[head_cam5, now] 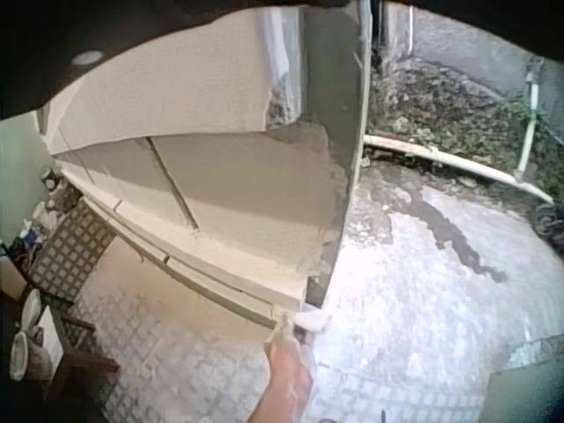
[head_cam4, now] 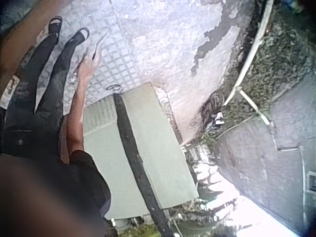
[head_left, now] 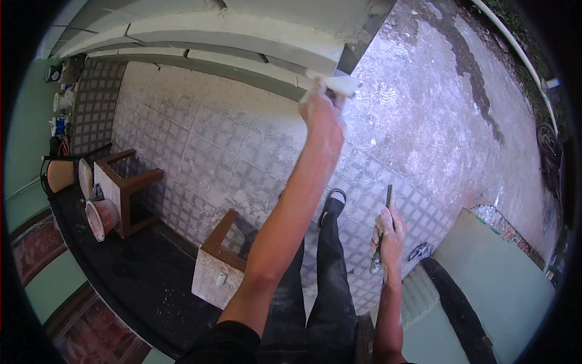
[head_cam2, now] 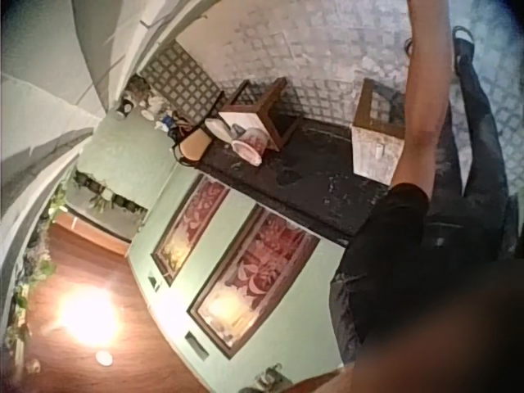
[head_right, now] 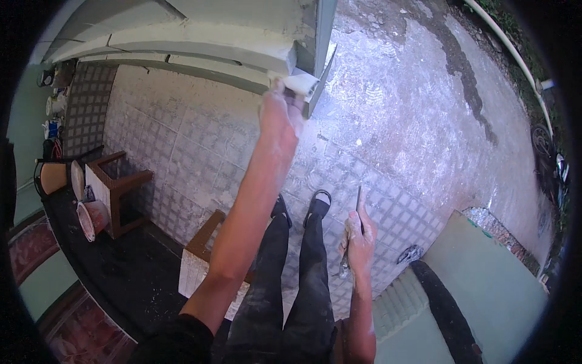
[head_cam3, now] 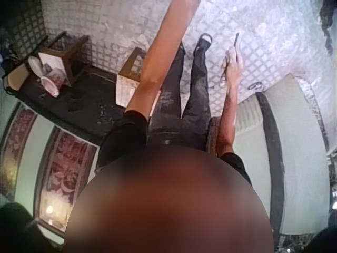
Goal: Applying putty or plaster to a wall with a putty knife.
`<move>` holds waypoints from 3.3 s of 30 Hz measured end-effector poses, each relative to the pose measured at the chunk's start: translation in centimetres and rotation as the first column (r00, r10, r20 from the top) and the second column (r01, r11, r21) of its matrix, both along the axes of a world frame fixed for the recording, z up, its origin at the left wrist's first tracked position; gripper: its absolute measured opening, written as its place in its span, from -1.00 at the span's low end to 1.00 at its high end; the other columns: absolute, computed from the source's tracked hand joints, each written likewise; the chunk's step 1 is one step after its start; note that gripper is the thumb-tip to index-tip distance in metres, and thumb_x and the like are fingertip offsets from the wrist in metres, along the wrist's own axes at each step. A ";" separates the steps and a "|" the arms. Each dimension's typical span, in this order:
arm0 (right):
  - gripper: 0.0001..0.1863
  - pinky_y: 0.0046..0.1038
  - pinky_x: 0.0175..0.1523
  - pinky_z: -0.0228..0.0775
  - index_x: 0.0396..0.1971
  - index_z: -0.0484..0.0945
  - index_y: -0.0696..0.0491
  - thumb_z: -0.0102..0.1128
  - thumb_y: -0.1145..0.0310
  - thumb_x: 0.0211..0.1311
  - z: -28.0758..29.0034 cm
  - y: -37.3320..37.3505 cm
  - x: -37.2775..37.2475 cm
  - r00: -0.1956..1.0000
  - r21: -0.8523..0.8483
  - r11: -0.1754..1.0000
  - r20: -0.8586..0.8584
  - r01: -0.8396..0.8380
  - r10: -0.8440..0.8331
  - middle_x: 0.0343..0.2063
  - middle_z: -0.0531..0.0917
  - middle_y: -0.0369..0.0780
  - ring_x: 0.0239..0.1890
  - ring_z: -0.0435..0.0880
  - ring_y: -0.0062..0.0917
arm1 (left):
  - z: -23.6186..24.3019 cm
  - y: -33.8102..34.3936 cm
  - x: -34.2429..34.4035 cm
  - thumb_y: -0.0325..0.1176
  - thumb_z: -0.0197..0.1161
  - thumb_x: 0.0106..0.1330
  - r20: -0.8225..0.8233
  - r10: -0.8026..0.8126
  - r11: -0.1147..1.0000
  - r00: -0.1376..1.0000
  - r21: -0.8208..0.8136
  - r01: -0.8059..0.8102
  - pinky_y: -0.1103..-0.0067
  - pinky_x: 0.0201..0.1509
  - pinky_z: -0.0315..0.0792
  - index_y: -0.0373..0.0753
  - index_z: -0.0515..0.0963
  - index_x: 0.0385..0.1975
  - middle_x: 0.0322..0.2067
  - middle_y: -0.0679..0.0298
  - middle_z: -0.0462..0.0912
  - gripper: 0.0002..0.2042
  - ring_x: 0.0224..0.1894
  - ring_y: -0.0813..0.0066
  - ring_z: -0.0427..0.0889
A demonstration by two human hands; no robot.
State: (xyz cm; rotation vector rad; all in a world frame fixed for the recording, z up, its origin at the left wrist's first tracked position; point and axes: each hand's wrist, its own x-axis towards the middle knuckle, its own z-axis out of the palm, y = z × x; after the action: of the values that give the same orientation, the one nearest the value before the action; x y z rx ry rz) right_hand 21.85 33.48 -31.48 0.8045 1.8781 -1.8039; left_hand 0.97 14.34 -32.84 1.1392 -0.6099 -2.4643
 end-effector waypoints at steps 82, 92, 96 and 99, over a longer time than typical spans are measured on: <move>-0.46 -0.60 -0.68 0.16 0.42 0.15 0.02 -0.08 0.35 0.48 2.5 -2.7 1.1 0.932 0.198 0.911 0.061 -0.362 0.357 -0.75 0.26 -0.42 -0.79 0.20 -0.76 | -0.9 -14.6 -3.7 -0.06 -0.22 0.56 -0.301 -0.079 0.987 0.950 -0.157 0.033 0.38 0.17 0.48 -0.36 0.34 0.14 0.09 0.02 0.48 -0.53 0.04 0.24 0.54; -0.37 -0.64 -0.60 0.12 0.44 0.12 -0.04 0.03 0.40 0.40 3.0 -2.2 1.5 0.949 0.181 0.934 0.130 -0.307 0.287 -0.67 0.23 -0.45 -0.70 0.20 -0.75 | -2.5 -8.1 -1.6 -0.11 -0.15 0.54 0.032 -0.148 0.956 0.989 -0.250 0.151 0.36 0.28 0.33 -0.48 0.14 0.28 0.21 -0.06 0.33 -0.46 0.22 0.21 0.38; -0.23 -0.59 -0.45 0.18 0.44 0.11 -0.01 0.15 0.45 0.21 4.2 -2.7 -2.6 0.838 0.690 0.642 -0.095 -0.334 0.538 -0.62 0.31 -0.43 -0.58 0.27 -0.70 | -4.0 -10.1 -2.4 -0.07 -0.13 0.53 0.012 -0.226 0.925 0.974 -0.311 0.219 0.40 0.23 0.32 -0.45 0.17 0.25 0.17 -0.05 0.36 -0.46 0.20 0.23 0.38; -0.23 -0.61 -0.41 0.20 0.40 0.20 0.04 0.15 0.60 0.12 9.4 -7.6 -11.2 0.758 0.756 0.600 -0.224 -0.262 0.612 -0.59 0.44 -0.32 -0.52 0.32 -0.71 | -3.1 -14.0 -2.0 -0.13 -0.12 0.55 0.326 -0.336 0.305 0.883 -0.850 0.430 0.40 -0.04 0.49 -0.29 0.41 0.09 -0.05 0.14 0.56 -0.63 -0.04 0.36 0.55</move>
State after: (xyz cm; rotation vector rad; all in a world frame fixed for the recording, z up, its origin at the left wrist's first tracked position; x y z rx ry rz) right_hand 10.63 25.84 -22.03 0.0003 2.8256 -0.9791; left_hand -1.07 0.36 -35.90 0.6202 -2.1537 -1.7615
